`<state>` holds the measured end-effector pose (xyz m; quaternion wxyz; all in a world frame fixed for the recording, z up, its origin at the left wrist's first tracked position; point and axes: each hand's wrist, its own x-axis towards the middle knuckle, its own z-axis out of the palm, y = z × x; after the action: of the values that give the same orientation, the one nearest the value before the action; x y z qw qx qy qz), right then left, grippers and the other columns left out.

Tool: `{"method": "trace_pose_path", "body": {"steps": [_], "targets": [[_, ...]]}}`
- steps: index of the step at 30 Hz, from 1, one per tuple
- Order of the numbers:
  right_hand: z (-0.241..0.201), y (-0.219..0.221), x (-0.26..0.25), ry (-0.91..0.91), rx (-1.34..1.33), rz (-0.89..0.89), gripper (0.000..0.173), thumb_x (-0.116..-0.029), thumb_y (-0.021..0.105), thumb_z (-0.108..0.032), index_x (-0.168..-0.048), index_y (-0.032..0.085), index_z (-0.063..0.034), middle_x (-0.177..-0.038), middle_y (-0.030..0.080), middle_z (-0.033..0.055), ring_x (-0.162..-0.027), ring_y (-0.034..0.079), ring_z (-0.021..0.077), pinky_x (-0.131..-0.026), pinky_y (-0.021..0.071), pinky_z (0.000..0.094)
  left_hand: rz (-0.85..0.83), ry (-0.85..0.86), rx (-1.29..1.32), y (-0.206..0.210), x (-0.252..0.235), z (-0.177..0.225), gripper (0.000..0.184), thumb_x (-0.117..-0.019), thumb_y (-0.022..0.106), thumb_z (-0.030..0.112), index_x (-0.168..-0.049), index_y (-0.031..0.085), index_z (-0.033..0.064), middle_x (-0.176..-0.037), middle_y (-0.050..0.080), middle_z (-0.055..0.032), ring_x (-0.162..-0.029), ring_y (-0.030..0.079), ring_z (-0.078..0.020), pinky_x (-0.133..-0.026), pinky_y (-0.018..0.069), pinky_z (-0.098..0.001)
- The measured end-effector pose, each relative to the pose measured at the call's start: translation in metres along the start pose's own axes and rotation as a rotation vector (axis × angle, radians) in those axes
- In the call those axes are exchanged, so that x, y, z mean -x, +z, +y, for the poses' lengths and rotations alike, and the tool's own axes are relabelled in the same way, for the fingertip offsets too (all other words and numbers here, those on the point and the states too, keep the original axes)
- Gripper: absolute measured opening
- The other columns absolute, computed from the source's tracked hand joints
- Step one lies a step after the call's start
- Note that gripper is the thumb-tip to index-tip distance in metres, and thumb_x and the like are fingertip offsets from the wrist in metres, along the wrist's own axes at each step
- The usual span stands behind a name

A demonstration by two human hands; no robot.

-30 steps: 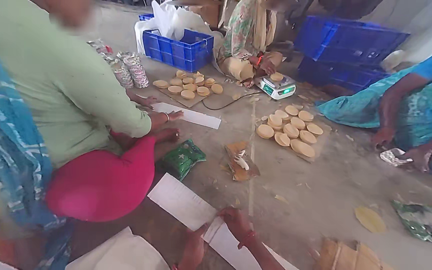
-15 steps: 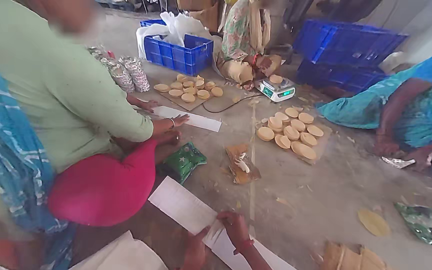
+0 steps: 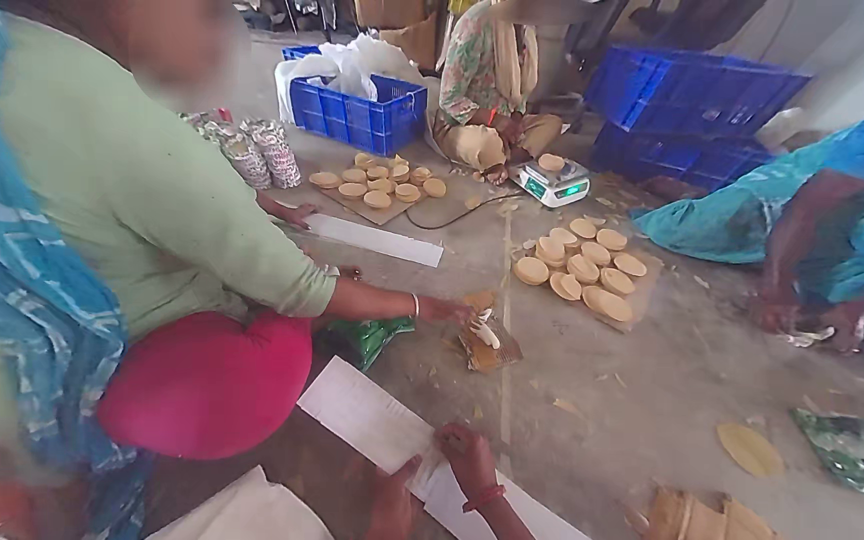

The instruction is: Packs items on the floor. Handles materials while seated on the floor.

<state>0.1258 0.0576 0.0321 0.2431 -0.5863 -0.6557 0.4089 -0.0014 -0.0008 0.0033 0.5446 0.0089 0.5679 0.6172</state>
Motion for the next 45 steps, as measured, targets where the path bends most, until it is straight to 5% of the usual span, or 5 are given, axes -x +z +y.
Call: {"method": "trace_pose_path", "body": {"steps": [15,24,37,45], "targets": [[0.015,0.017,0.001,-0.094,-0.014,0.174,0.016,-0.0837,0.077,-0.003,-0.099,0.075,0.0017,-0.094,0.075,0.0172,-0.089,0.073,0.0308,-0.084,0.0583,0.0484,-0.022,-0.006,-0.03,-0.003,0.002,0.002,0.071,-0.0855,0.067,-0.015,-0.147,0.034,-0.0032,-0.13,0.057,-0.0241,-0.109,0.065,-0.0275,-0.09,0.0582,-0.0434],[0.024,0.021,-0.001,-0.061,0.01,0.18,0.028,-0.084,0.08,-0.012,-0.109,0.075,0.001,-0.108,0.073,0.0213,-0.108,0.067,0.0401,-0.098,0.0513,0.0538,-0.017,-0.043,0.05,0.001,0.006,0.005,0.065,-0.0904,0.062,-0.013,-0.147,0.033,-0.0003,-0.124,0.059,-0.023,-0.101,0.068,-0.0272,-0.082,0.0605,-0.0447],[0.026,0.027,0.002,-0.103,-0.062,0.185,0.023,-0.0876,0.076,-0.009,-0.108,0.078,0.0011,-0.105,0.076,0.0201,-0.104,0.072,0.0355,-0.098,0.054,0.0535,-0.038,0.021,0.042,-0.004,0.0,-0.002,0.062,-0.0901,0.062,-0.014,-0.145,0.035,-0.004,-0.125,0.06,-0.022,-0.104,0.067,-0.0242,-0.088,0.0589,-0.042],[0.023,0.026,0.002,-0.042,-0.21,0.173,0.021,-0.0871,0.077,-0.006,-0.107,0.077,0.0024,-0.103,0.075,0.0181,-0.098,0.073,0.0266,-0.093,0.0571,0.0427,-0.07,0.017,0.049,-0.007,0.003,0.001,0.058,-0.0879,0.064,-0.015,-0.14,0.04,-0.0045,-0.12,0.063,-0.0174,-0.102,0.068,-0.0205,-0.087,0.0593,-0.0394]]}}
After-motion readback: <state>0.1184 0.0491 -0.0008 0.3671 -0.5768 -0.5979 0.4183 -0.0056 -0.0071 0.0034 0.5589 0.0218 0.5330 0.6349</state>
